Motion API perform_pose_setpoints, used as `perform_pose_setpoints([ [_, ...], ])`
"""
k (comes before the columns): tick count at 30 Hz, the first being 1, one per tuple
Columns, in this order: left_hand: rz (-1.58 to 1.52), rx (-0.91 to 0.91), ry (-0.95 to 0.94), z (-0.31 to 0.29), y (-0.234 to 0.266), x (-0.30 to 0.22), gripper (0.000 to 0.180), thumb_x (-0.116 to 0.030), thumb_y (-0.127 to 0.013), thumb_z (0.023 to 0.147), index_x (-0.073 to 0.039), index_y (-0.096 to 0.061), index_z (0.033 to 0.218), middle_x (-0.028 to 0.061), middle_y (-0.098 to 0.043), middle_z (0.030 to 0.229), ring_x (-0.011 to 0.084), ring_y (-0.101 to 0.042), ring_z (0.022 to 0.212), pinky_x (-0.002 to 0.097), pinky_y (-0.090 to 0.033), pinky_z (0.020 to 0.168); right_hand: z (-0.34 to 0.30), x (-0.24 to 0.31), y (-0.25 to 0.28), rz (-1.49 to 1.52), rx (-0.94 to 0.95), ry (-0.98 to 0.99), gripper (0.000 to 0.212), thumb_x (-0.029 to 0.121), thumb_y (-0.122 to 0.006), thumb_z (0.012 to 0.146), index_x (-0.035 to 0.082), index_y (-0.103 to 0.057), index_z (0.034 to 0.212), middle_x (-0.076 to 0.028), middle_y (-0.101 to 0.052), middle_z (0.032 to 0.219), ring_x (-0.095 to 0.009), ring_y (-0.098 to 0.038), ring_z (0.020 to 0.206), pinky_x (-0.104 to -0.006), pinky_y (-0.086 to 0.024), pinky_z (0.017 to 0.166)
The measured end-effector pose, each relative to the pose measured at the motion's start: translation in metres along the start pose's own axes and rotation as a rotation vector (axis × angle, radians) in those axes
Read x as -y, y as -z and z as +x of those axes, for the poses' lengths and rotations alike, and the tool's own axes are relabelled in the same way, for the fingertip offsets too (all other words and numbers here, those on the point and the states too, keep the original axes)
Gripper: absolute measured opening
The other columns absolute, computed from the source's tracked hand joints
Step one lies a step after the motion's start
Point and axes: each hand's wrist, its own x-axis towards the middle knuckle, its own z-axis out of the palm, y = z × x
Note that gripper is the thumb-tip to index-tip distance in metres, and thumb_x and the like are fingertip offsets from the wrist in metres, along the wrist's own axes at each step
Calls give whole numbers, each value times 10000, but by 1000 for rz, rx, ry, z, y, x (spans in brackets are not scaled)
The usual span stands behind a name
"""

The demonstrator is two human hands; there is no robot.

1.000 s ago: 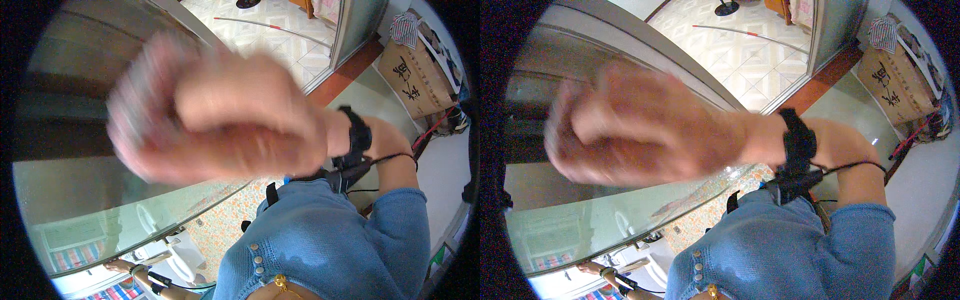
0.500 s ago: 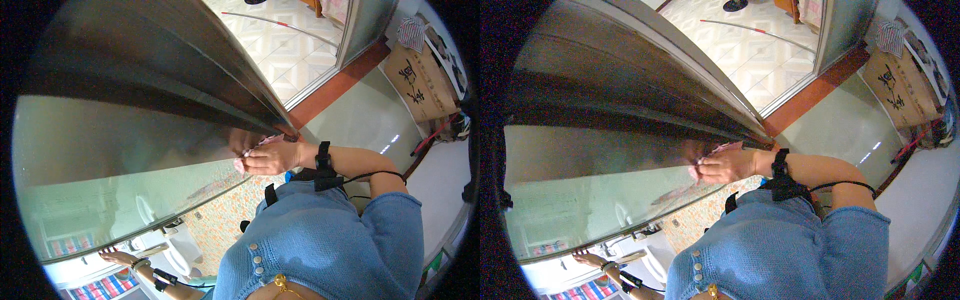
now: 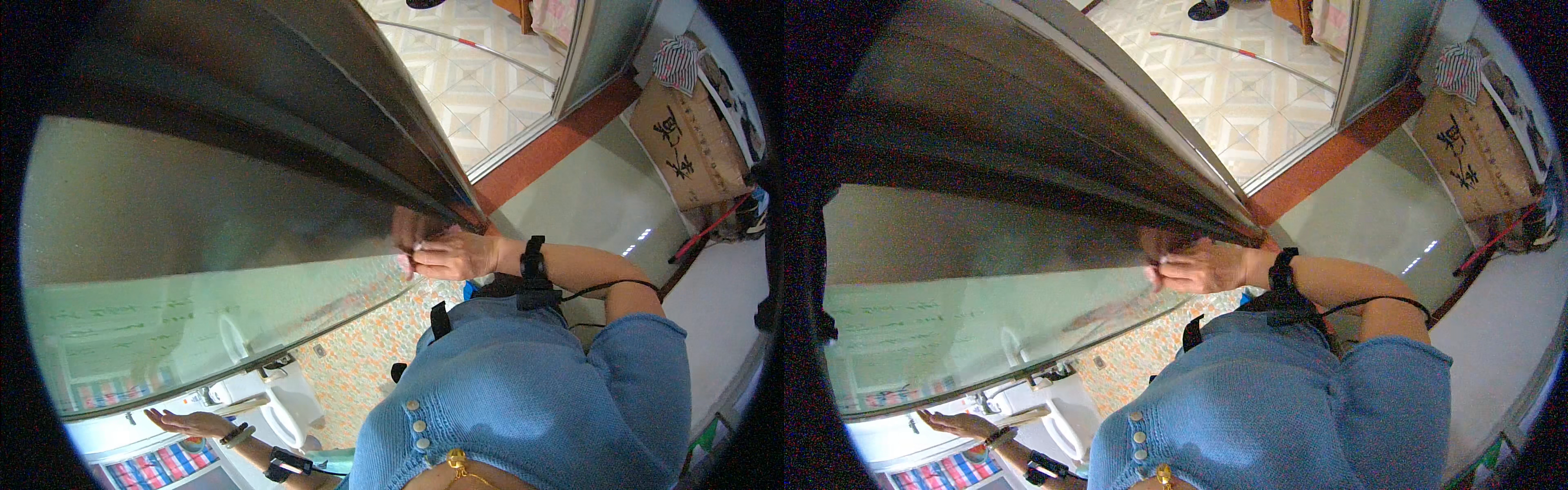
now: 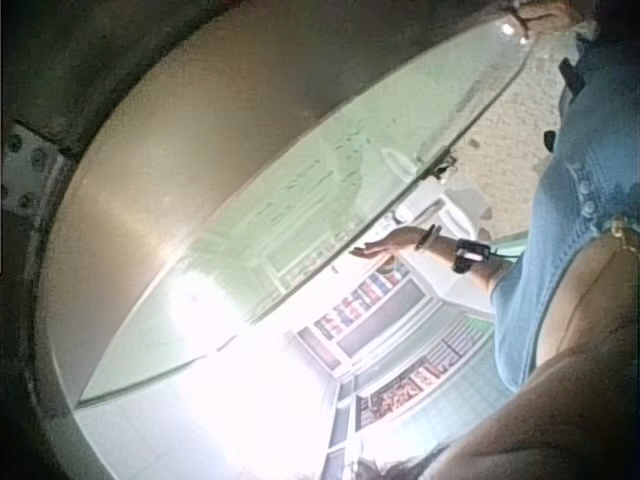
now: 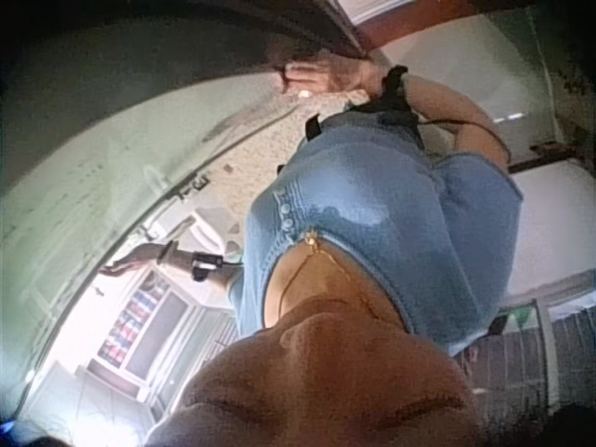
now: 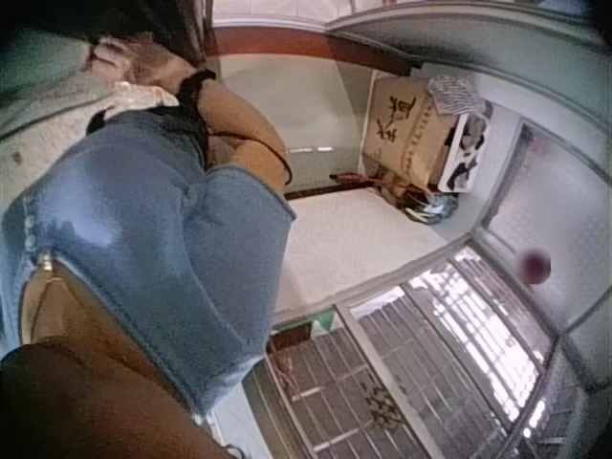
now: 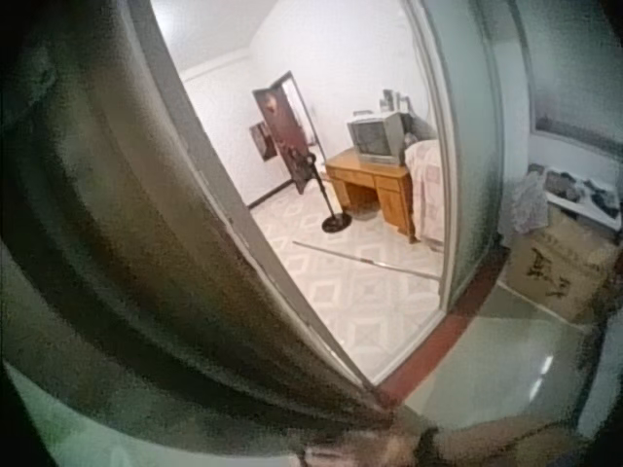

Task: The person washes a pink cloth in a yellow basin, then wipes a glass door with Chinese calligraphy using the cloth. Afterward, the person uses a long-handled duster to clean the upper frame of the same door.

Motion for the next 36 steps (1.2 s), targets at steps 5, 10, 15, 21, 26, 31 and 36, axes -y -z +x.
perform_pose_setpoints([
  [5,-120,7,-254,-20,-18,-60,665,-535,-231,975,-27,-356,1386,176,-380,1422,321,-393,1299,481,-293,1097,41,10,31,-92,-271,-110,238,178,-570,795,79,-639,1001,-58,-552,1087,-227,-581,905,-345,-508,688],
  [10,-189,-2,-389,-29,-27,-92,654,-498,-235,989,19,-362,1368,183,-399,1410,309,-386,1309,464,-268,1119,24,15,9,-165,-156,-135,204,151,-573,797,124,-644,987,-22,-533,975,-158,-556,851,-294,-480,690],
  [15,-277,20,-392,-34,-32,-97,665,-501,-241,986,33,-373,1361,200,-394,1412,310,-371,1320,461,-253,1125,26,22,5,9,-104,-193,304,114,-511,850,34,-596,1131,-58,-545,1059,-171,-555,971,-295,-490,829],
  [21,-437,64,-354,-43,-45,-104,694,-521,-264,973,47,-369,1357,204,-370,1429,319,-338,1340,466,-202,1140,55,27,22,-98,-252,-167,313,138,-608,760,36,-640,1054,-89,-540,1116,-236,-585,948,-339,-529,761],
  [26,-148,-188,-619,-50,-53,-107,490,-386,-293,998,-7,-445,1270,179,-390,1383,310,-294,1338,503,-212,1120,5,24,-32,-139,-52,-204,311,156,-590,748,96,-636,1050,-59,-563,1070,-196,-585,905,-348,-485,732],
  [31,-458,71,-758,-88,-57,-124,414,-322,-385,957,-10,-512,1197,202,-513,1219,344,-479,1170,485,-389,996,-30,37,-67,61,-13,-478,201,93,-565,786,103,-618,980,-56,-575,1020,-238,-585,902,-386,-438,798],
  [36,-436,487,-862,-163,-84,-166,528,-272,-794,729,-136,-588,1196,184,-407,1331,427,-398,1228,544,-314,1037,-2,60,-36,245,-382,-650,180,24,-618,786,61,-585,959,-110,-560,959,-275,-572,868,-380,-454,771],
])
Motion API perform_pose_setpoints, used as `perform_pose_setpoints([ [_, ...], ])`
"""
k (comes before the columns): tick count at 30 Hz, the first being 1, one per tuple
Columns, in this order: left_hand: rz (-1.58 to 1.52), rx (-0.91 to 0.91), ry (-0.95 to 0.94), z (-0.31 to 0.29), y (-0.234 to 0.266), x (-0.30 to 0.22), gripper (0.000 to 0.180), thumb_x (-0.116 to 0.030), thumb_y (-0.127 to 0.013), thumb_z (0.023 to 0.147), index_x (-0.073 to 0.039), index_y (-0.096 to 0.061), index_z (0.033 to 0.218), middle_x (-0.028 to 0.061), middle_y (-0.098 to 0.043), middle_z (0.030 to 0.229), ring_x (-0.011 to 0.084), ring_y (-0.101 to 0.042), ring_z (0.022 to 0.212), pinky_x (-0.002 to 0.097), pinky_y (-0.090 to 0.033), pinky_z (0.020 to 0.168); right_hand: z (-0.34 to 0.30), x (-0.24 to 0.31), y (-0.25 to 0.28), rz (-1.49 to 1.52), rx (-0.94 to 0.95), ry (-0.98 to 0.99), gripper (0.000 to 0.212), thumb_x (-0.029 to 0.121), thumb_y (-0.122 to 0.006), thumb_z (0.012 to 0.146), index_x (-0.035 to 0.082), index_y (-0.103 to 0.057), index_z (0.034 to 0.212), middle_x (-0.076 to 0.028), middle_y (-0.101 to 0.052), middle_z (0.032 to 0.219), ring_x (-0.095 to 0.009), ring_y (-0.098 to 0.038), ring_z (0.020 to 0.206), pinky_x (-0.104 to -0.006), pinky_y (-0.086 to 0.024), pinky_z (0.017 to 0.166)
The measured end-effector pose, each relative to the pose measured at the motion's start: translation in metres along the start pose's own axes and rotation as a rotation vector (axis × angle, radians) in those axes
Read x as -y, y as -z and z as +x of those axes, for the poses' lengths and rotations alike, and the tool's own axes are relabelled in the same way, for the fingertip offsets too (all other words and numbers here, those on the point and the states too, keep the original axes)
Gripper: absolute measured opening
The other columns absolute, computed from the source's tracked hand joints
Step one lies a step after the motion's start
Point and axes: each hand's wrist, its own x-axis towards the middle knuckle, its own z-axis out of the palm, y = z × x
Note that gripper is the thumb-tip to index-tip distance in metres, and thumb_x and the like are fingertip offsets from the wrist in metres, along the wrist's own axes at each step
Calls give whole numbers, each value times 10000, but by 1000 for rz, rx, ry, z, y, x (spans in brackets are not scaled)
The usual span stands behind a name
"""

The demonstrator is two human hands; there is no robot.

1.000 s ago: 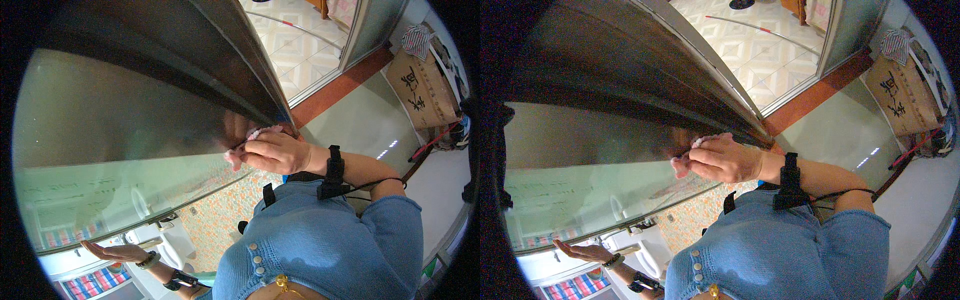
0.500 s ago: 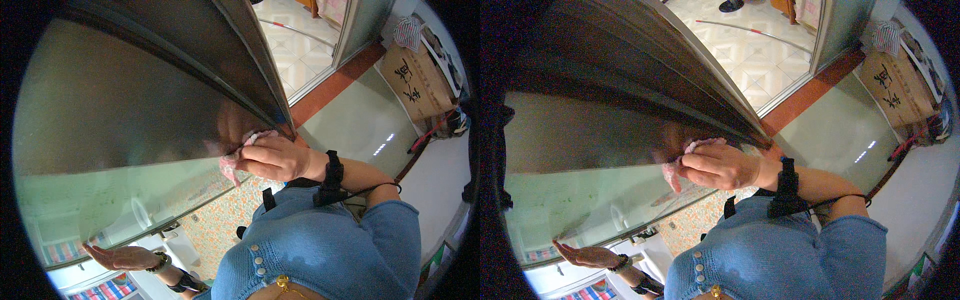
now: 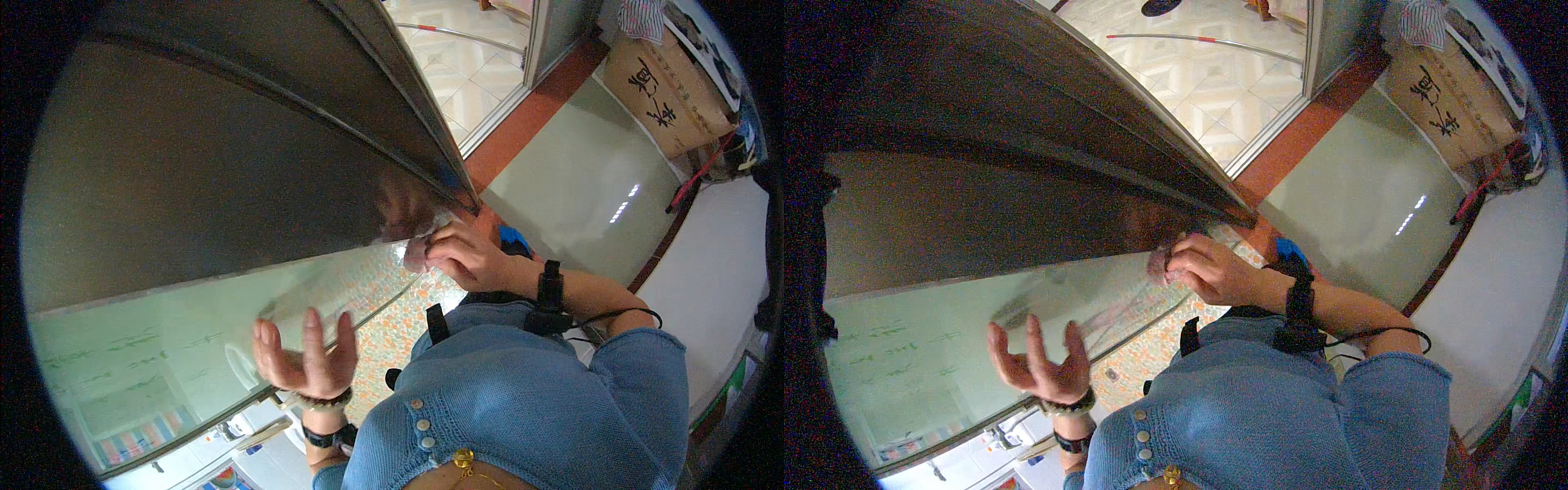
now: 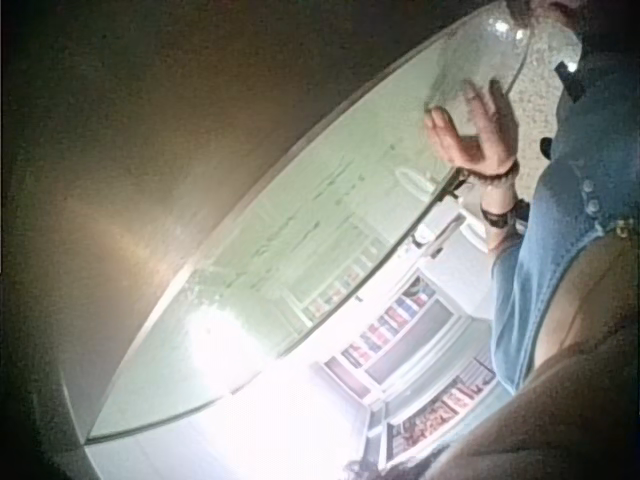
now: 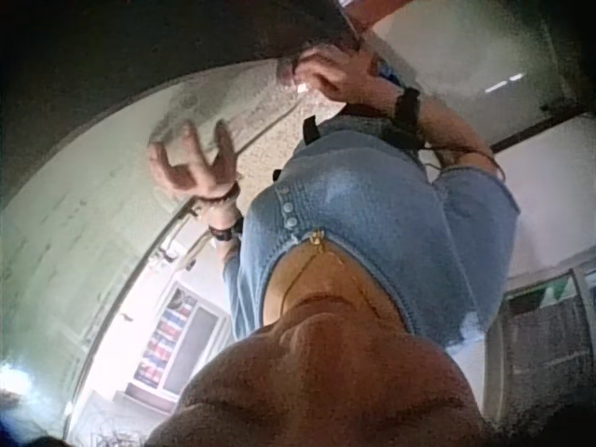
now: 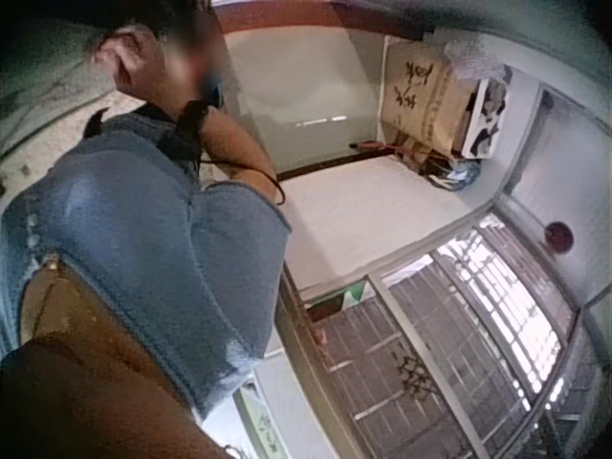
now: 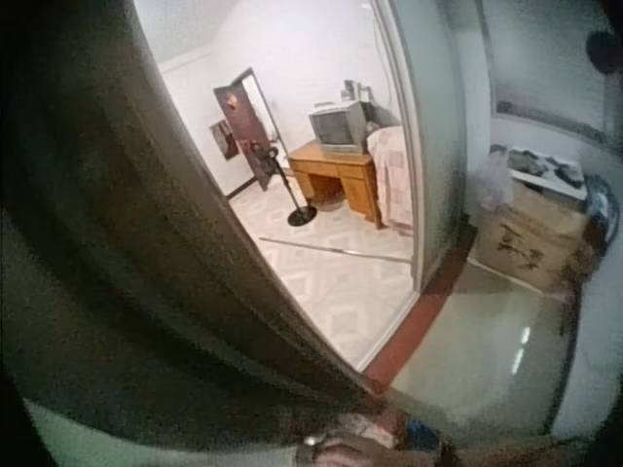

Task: The person washes a pink cloth in a yellow basin, then wipes a glass door with Chinese calligraphy using the cloth. Afterward, the person uses a long-handled duster to clean the upper frame of the same door.

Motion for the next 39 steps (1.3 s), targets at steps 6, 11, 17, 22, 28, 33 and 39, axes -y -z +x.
perform_pose_setpoints([
  [6,87,-9,-97,20,-45,-20,555,-362,-807,708,-343,-598,1222,201,-172,1525,535,-39,1373,677,24,1061,52,40,19,102,-360,-158,229,35,-730,743,50,-555,889,-117,-550,853,-226,-563,699,-319,-455,591],
  [11,222,35,-94,30,-57,-24,541,-366,-786,728,-375,-592,1234,182,-227,1515,548,-32,1367,687,103,1034,69,38,8,40,-379,-237,167,7,-694,737,44,-541,797,-68,-524,692,-175,-549,572,-288,-429,500],
  [17,229,24,-99,27,-56,-25,491,-342,-779,732,-371,-622,1196,185,-246,1508,553,-36,1364,696,112,1024,47,33,-4,422,-397,-453,119,-35,-648,791,5,-538,813,-65,-542,706,-89,-568,580,-247,-432,463],
  [22,222,26,-102,27,-56,-25,483,-330,-777,727,-367,-631,1186,188,-261,1502,558,-36,1362,698,112,1023,50,35,-5,246,-371,-393,134,-4,-679,798,-8,-549,832,-70,-579,712,-97,-607,607,-227,-450,483],
  [28,242,20,-109,25,-56,-23,488,-335,-771,727,-363,-628,1192,189,-263,1501,561,-38,1360,700,107,1022,54,40,-3,524,-429,-433,99,5,-643,856,5,-546,837,-50,-563,640,-73,-560,477,-239,-423,397],
  [33,239,15,-102,25,-60,-23,492,-337,-764,731,-374,-621,1200,184,-255,1506,564,-41,1358,693,117,1024,53,37,-3,249,-414,-364,115,17,-639,863,1,-533,819,-44,-561,602,-81,-560,474,-247,-417,386],
  [39,304,40,-132,23,-58,-22,516,-416,-738,758,-367,-585,1248,199,-251,1503,535,-44,1374,660,87,1056,53,37,-4,485,-399,-507,127,36,-637,870,-6,-550,788,-56,-581,613,-69,-550,489,-246,-423,406],
])
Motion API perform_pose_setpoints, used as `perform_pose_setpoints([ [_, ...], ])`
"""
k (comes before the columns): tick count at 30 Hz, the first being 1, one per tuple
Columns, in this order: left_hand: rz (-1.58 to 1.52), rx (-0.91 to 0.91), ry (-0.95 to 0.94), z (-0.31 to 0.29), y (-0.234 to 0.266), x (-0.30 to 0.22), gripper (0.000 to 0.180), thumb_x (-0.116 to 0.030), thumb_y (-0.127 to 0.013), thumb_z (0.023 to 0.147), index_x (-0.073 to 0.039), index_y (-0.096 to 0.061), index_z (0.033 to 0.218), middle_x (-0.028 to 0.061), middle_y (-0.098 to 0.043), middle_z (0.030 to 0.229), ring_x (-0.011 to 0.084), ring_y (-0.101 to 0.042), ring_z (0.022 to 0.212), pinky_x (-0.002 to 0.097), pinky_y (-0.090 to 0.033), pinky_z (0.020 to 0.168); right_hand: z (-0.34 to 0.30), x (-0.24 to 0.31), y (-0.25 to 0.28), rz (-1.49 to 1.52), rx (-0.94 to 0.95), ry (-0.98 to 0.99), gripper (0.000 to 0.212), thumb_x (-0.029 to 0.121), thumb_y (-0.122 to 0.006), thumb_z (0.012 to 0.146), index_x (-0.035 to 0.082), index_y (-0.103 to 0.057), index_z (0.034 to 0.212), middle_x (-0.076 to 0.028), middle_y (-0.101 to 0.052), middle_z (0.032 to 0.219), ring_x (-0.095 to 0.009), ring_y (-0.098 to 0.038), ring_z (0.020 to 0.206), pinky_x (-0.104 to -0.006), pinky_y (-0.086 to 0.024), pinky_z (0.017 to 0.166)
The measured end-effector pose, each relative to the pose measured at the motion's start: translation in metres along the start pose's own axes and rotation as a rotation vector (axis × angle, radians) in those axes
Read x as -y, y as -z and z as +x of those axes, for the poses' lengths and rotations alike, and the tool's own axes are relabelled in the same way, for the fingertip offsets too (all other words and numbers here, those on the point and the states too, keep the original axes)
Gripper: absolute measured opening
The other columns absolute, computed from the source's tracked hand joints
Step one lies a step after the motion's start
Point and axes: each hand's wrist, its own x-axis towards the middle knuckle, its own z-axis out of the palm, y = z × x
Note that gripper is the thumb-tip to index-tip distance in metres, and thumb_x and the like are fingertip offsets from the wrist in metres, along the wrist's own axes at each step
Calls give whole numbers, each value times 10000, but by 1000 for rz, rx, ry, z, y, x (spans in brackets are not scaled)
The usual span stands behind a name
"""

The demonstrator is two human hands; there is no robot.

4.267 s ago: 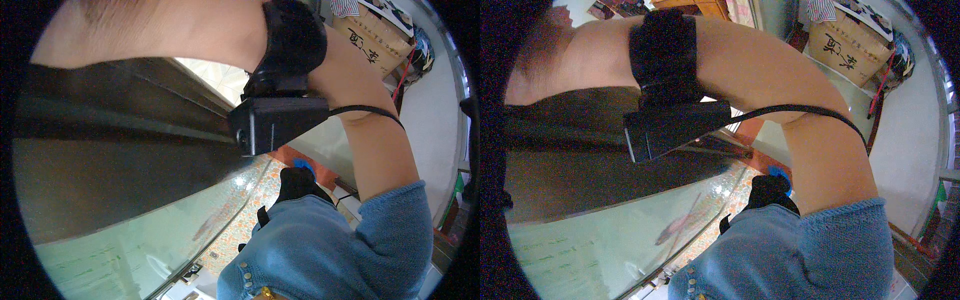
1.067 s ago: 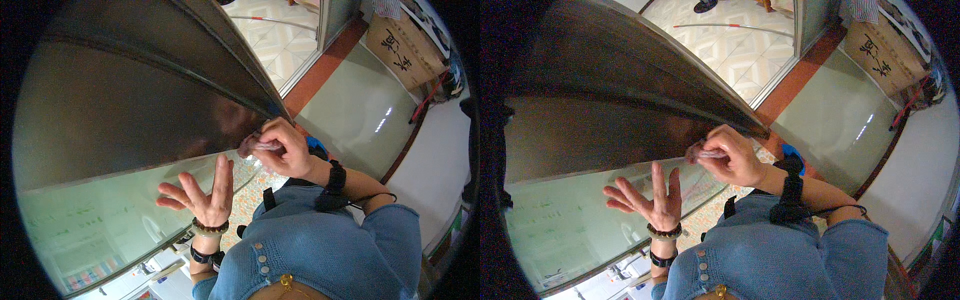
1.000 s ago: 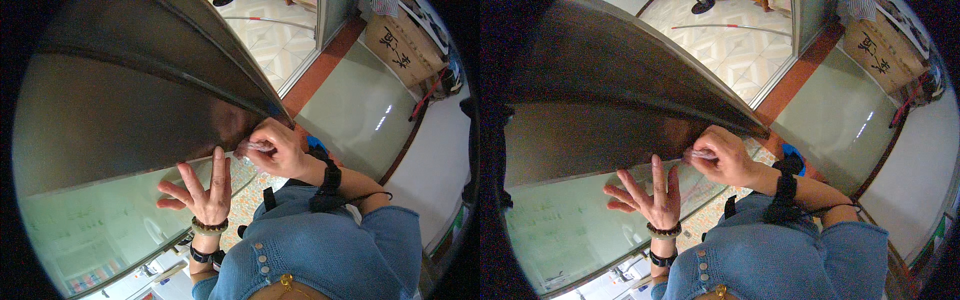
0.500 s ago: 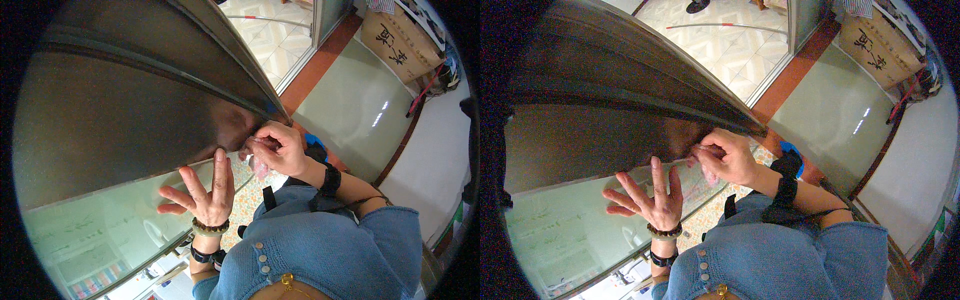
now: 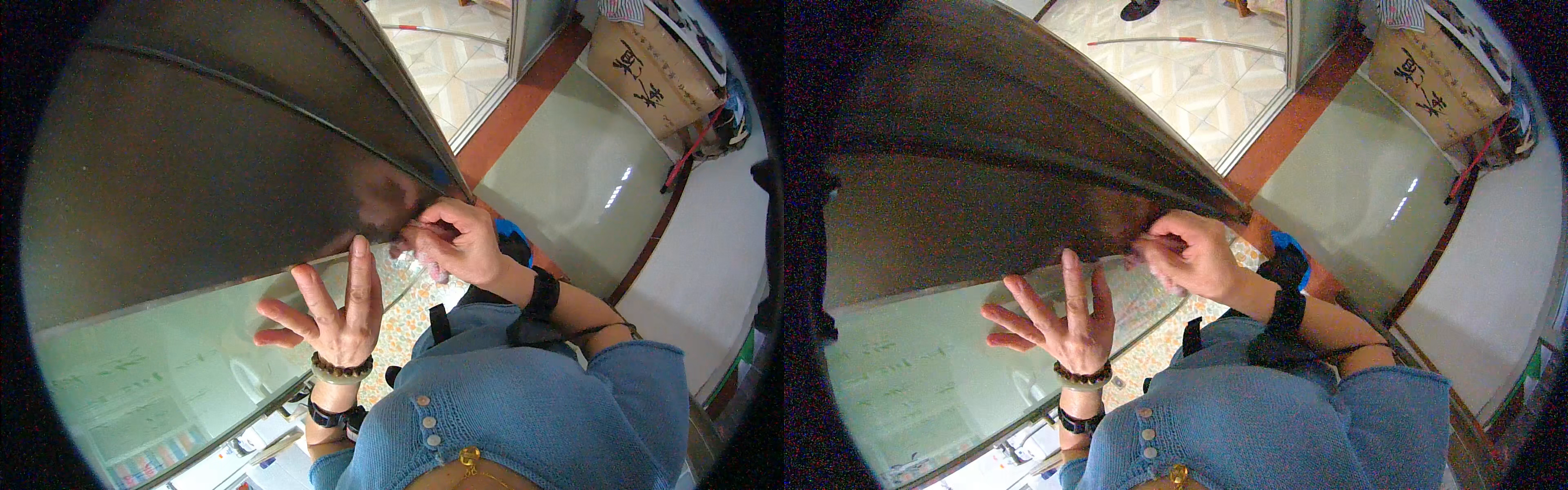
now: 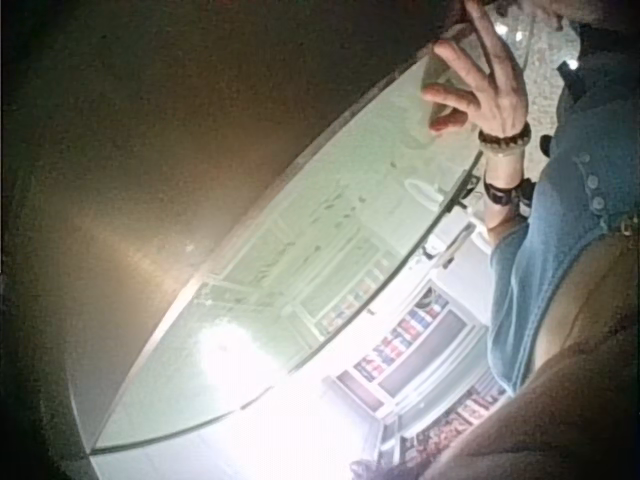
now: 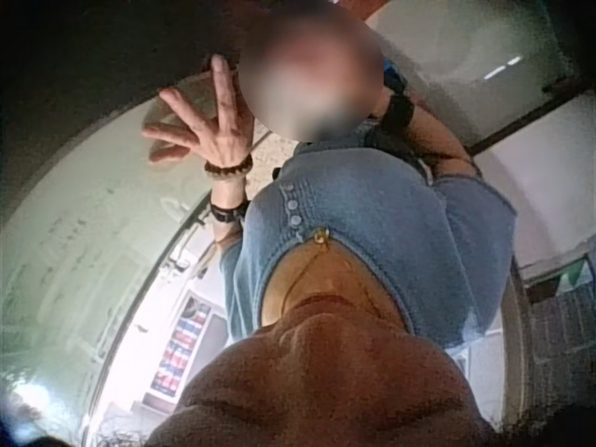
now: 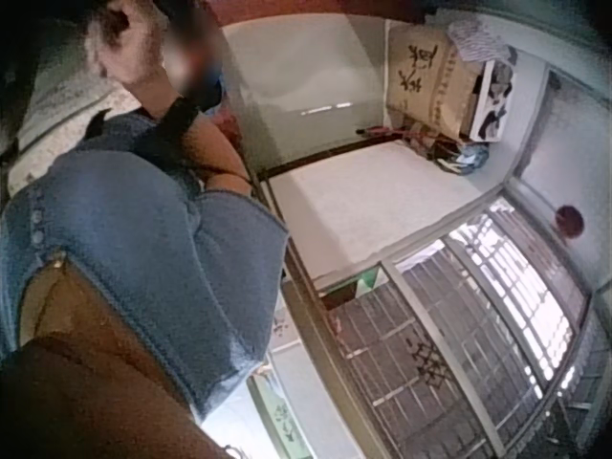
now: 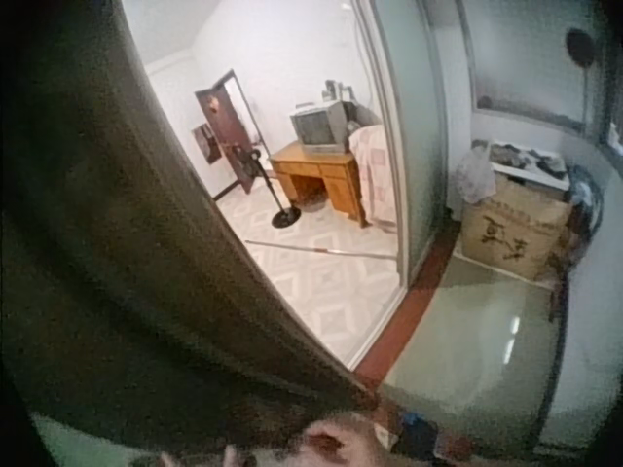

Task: The person washes a pink cloth in a yellow basin, then wipes a glass door with Chinese calligraphy using the cloth. Afterward, the person uses a long-handled duster to clean the upper frame of the same door.

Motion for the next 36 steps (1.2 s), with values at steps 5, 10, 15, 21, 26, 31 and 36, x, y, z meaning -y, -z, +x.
perform_pose_setpoints([
  [5,-1,-11,4,-1,-2,-1,519,-419,-744,751,-372,-587,1244,195,-250,1505,536,-45,1373,664,78,1055,2,4,-2,-329,-86,197,125,58,-645,872,-1,-556,806,-53,-579,621,-62,-553,505,-246,-426,406],
  [10,-3,-2,13,-2,-4,-2,538,-417,-744,751,-377,-573,1259,193,-252,1505,535,-46,1374,665,73,1055,2,4,1,-48,48,5,131,84,-638,884,18,-578,786,-48,-590,636,-59,-528,480,-247,-421,400],
  [15,-12,-26,17,3,-5,-2,549,-405,-743,754,-372,-563,1271,194,-261,1502,532,-55,1374,661,83,1055,2,1,0,-63,4,-11,113,86,-633,888,24,-567,821,-24,-578,595,-60,-522,458,-236,-405,386],
  [21,-61,-21,43,8,-2,-1,505,-331,-775,720,-391,-618,1197,171,-241,1515,553,-41,1364,688,121,1025,0,3,-5,56,-21,-3,119,84,-625,894,12,-553,833,-26,-578,585,-62,-526,458,-231,-392,370],
  [26,-44,-28,32,5,-4,-2,519,-351,-765,730,-381,-601,1221,184,-260,1504,544,-47,1369,671,107,1041,-1,3,-5,4,-10,-20,106,81,-623,894,15,-556,845,-29,-580,593,-60,-529,468,-227,-399,377],
  [31,-59,-21,50,5,-3,-3,517,-325,-777,714,-397,-614,1199,170,-245,1514,553,-38,1365,690,124,1023,1,5,-6,82,-8,-74,117,102,-620,901,18,-557,848,-26,-580,598,-60,-530,467,-226,-390,367],
  [36,2,-40,-9,9,-1,-2,541,-399,-754,743,-338,-586,1254,213,-253,1498,523,-53,1379,640,84,1069,3,10,-4,20,-17,-70,126,105,-623,898,27,-560,821,-31,-591,614,-61,-536,472,-228,-390,366],
])
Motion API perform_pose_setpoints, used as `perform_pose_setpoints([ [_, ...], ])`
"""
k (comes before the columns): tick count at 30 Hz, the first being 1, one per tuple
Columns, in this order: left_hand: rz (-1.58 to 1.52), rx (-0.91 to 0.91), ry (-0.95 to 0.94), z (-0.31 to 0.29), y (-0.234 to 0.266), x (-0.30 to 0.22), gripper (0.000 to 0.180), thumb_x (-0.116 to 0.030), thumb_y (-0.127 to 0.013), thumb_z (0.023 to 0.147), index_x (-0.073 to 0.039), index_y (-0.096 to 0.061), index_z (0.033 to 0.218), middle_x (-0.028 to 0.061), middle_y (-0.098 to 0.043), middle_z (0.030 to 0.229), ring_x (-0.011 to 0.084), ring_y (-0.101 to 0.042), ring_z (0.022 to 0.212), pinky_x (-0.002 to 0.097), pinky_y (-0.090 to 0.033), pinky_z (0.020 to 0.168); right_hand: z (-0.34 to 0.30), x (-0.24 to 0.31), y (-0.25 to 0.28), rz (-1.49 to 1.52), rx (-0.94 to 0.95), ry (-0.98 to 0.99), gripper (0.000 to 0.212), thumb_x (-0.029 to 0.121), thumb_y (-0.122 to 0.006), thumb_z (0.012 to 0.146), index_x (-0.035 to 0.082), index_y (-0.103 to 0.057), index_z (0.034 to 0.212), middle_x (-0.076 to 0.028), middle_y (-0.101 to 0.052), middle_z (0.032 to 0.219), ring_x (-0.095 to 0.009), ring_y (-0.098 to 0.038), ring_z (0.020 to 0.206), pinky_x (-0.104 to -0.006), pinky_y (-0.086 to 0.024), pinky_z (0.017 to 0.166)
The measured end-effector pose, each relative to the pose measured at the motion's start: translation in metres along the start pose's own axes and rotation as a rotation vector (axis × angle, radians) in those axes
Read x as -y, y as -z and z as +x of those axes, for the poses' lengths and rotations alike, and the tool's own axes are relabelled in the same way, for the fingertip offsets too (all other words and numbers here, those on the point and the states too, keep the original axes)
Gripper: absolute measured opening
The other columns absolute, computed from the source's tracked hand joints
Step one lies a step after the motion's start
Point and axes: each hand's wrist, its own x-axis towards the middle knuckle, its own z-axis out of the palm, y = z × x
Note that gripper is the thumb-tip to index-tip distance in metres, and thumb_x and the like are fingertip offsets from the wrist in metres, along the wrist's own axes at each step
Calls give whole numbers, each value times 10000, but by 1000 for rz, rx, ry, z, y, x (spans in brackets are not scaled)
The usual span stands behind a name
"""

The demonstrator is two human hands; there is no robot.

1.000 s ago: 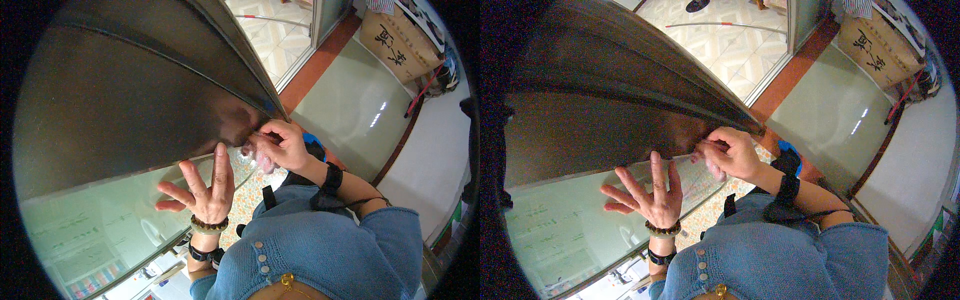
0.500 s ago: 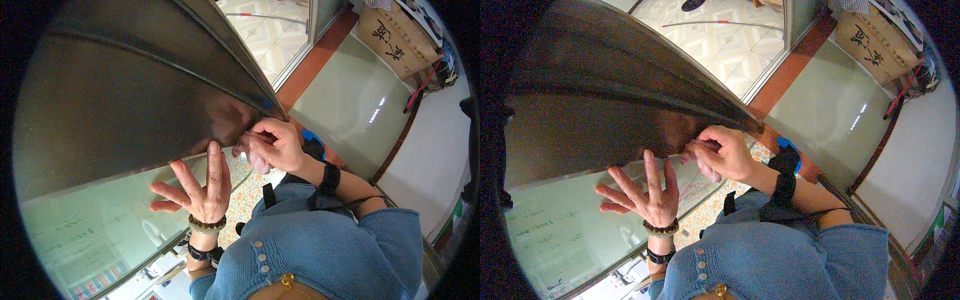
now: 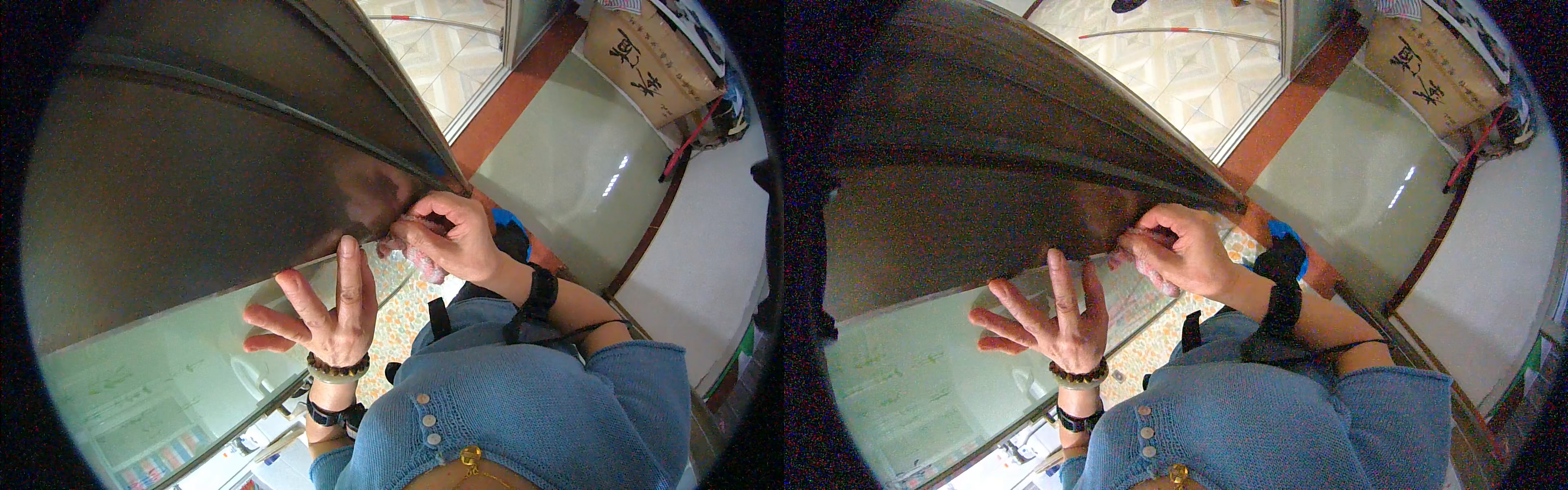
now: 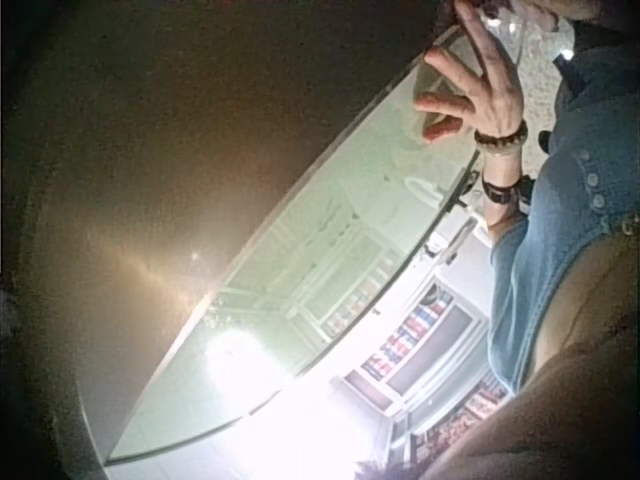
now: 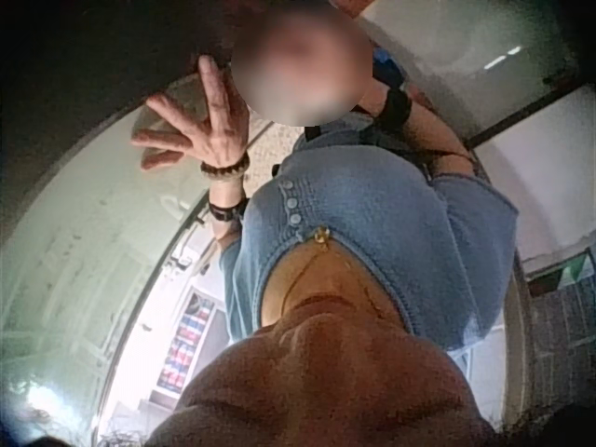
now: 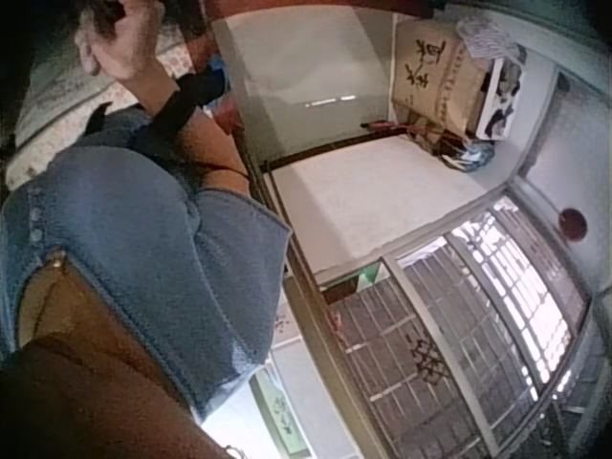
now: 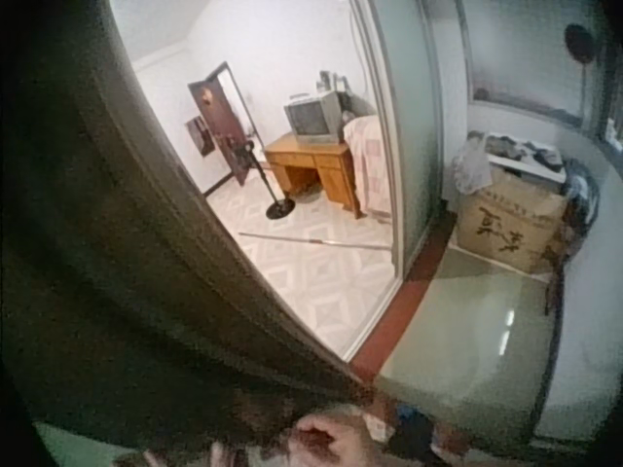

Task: The person washes a pink cloth in a yellow basin, then wipes a glass door with Chinese calligraphy using the cloth. Afterward, the person uses a long-handled duster to clean the upper frame of the same door.

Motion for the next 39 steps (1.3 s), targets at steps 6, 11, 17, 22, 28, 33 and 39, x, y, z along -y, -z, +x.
perform_pose_setpoints([
  [6,-56,-19,53,8,0,-4,511,-308,-784,707,-391,-626,1186,184,-257,1506,539,-41,1372,674,132,1034,-7,-35,31,-163,-61,33,87,32,-675,813,-20,-616,850,-35,-619,746,-66,-571,675,-237,-469,574],
  [11,-13,-1,37,19,6,-3,561,-372,-771,733,-336,-584,1260,199,-249,1505,480,-53,1398,629,66,1080,-21,-123,95,-212,-299,-572,152,158,-651,862,8,-629,873,-45,-622,777,-100,-566,689,-252,-464,606],
  [17,6,-4,9,32,4,0,562,-419,-737,764,-317,-564,1288,204,-228,1511,474,-64,1399,635,41,1078,-50,-250,171,324,-247,-918,230,247,-577,893,44,-669,837,-47,-620,684,-138,-574,595,-299,-466,518],
  [22,-12,78,17,38,1,6,649,-363,-766,736,-335,-509,1332,247,-139,1519,554,20,1364,706,94,1017,-35,-320,176,933,173,-886,216,224,-582,862,31,-659,802,-59,-613,652,-200,-596,516,-326,-467,433],
  [28,29,-3,-24,42,12,-1,571,-427,-729,770,-304,-555,1300,216,-216,1510,499,-66,1389,667,20,1060,-2,-254,143,-202,260,-259,183,195,-583,783,49,-677,843,-131,-648,746,-270,-636,665,-359,-502,602],
  [33,16,5,-18,41,11,-3,549,-409,-726,779,-301,-562,1292,213,-219,1510,498,-57,1390,664,28,1061,-4,-146,98,-257,399,-210,208,183,-654,739,36,-676,885,-124,-665,735,-240,-636,651,-350,-505,592],
  [39,-12,33,-3,37,13,-2,547,-369,-725,786,-308,-551,1301,215,-212,1511,511,-33,1385,664,76,1051,7,-56,48,-64,-3,-322,190,59,-702,659,15,-576,794,-97,-616,706,-170,-609,651,-342,-482,575],
])
